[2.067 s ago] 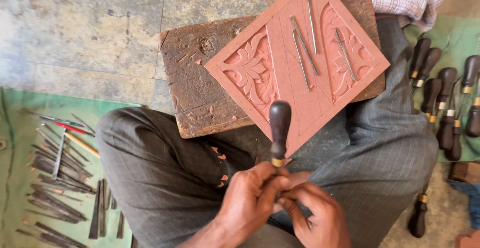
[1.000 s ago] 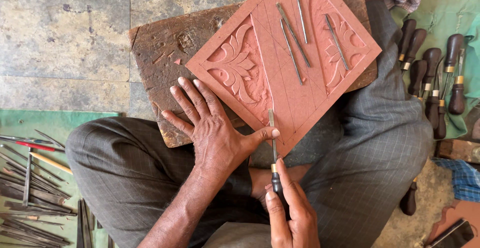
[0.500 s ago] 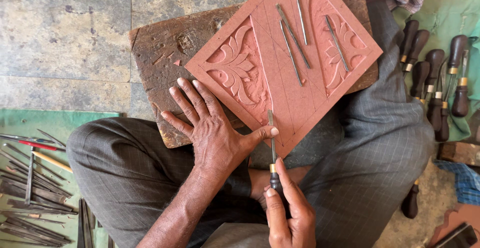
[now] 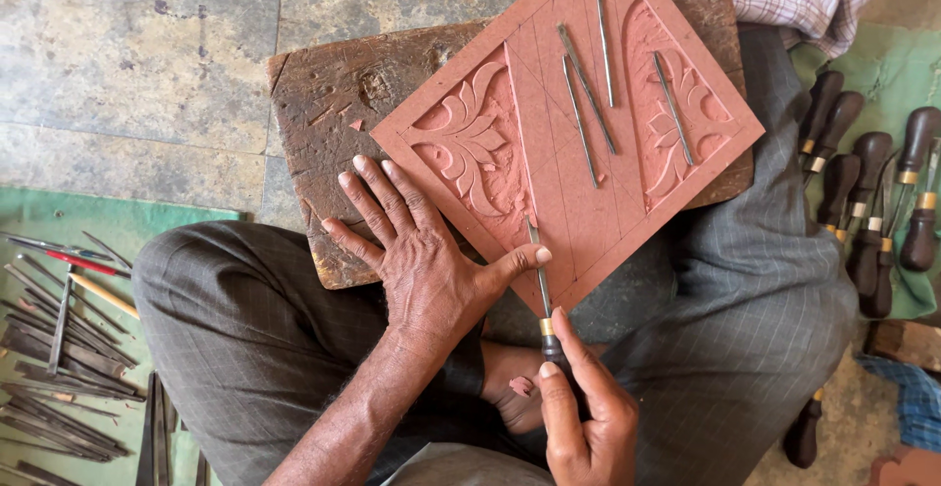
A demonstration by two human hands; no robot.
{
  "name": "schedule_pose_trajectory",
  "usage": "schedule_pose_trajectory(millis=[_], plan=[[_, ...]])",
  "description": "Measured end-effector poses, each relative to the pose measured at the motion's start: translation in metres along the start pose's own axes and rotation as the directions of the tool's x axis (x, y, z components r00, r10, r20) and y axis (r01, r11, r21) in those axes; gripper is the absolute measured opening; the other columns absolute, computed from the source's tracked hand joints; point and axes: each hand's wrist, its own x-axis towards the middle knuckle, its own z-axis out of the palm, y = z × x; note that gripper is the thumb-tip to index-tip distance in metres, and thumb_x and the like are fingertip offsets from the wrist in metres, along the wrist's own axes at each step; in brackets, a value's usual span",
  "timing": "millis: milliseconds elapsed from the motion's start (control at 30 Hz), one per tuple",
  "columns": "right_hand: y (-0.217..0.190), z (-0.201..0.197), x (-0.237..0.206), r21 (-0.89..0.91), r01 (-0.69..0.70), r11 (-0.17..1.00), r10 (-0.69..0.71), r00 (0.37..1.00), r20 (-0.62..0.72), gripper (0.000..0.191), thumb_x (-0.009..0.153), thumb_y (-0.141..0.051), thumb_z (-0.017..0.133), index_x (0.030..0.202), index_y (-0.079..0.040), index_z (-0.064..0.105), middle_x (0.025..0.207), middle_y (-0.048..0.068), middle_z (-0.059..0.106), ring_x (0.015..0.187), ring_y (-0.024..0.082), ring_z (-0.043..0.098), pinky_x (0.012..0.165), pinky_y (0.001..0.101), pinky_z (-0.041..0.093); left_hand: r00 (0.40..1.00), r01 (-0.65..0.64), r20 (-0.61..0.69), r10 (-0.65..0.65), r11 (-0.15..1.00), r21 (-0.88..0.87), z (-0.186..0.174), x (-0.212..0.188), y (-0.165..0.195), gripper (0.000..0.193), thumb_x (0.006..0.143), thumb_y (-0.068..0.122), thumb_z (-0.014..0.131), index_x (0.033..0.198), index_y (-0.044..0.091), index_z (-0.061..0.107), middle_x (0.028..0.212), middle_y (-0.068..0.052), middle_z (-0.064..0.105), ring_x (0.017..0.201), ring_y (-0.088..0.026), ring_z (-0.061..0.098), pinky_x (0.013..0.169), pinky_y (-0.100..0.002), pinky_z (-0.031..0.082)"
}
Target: The person carves a decorative floral pattern into a flat wood piece using a chisel. They hold the wood with one hand while using the tool to remove small shavings along pre-drawn lines.
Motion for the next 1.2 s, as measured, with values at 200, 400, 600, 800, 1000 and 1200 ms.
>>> schedule_pose_trajectory(millis=[200,400,600,800,1000,1200], plan=[[0.004,-0.013,0.013,-0.091,0.274,0.957,-0.271,0.961,0.046,0.047,0.092,0.000,0.061,0.140,0.000,0.061,0.110,0.013,0.077,0.089,0.011,0.071,0.079,0.0263,0.058,1.000,0.014,-0.022,-0.013,1.000,0.026,0.009,0.000,0.002,0.170,0.050,0.102,0.061,0.152,-0.020,-0.001,0.159,-0.042,-0.014,0.147,-0.052,-0.025,0.106,-0.077,-0.020],[0.003,-0.017,0.027,-0.095,0.242,0.966,-0.236,0.970,0.064,0.048,0.092,0.000,0.062,0.140,0.000,0.062,0.099,0.012,0.078,0.078,0.010,0.066,0.070,0.0256,0.055,0.998,0.005,-0.066,-0.004,1.000,0.010,0.014,0.000,0.005,0.164,0.059,0.101,0.058,0.153,-0.020,0.000,0.160,-0.043,-0.014,0.148,-0.052,-0.025,0.107,-0.076,-0.020],[-0.013,-0.007,0.052,-0.085,0.346,0.934,-0.343,0.938,0.048,0.045,0.094,0.000,0.061,0.138,0.002,0.062,0.096,0.009,0.077,0.077,0.009,0.067,0.069,0.0241,0.056,0.994,0.025,-0.105,-0.024,1.000,0.007,0.016,0.001,0.008,0.160,0.062,0.099,0.057,0.153,-0.020,0.001,0.163,-0.039,-0.012,0.150,-0.049,-0.023,0.110,-0.074,-0.019],[-0.035,-0.015,0.075,0.033,0.398,0.917,-0.397,0.918,-0.025,0.045,0.097,0.000,0.061,0.142,-0.001,0.061,0.091,0.006,0.070,0.063,0.005,0.053,0.053,0.0204,0.043,0.995,0.002,-0.103,0.000,1.000,0.021,0.013,0.000,0.007,0.159,0.066,0.098,0.059,0.155,-0.020,-0.001,0.164,-0.039,-0.013,0.152,-0.049,-0.023,0.112,-0.073,-0.019],[-0.024,-0.030,0.036,-0.109,0.159,0.981,-0.160,0.987,-0.003,0.049,0.092,-0.001,0.061,0.141,-0.005,0.065,0.076,0.006,0.071,0.058,0.007,0.053,0.051,0.0229,0.044,0.999,-0.052,0.016,0.052,0.999,0.002,0.005,-0.001,-0.002,0.169,0.053,0.100,0.063,0.155,-0.016,-0.005,0.163,-0.037,-0.014,0.150,-0.048,-0.025,0.111,-0.072,-0.020],[0.013,-0.017,-0.003,-0.066,0.219,0.973,-0.217,0.975,0.044,0.046,0.092,0.001,0.059,0.138,0.000,0.063,0.117,0.019,0.077,0.090,0.016,0.076,0.081,0.0272,0.059,0.995,-0.100,0.017,0.100,0.995,0.001,0.001,-0.003,-0.007,0.172,0.050,0.101,0.065,0.153,-0.018,-0.006,0.160,-0.042,-0.015,0.147,-0.051,-0.027,0.108,-0.074,-0.022]])
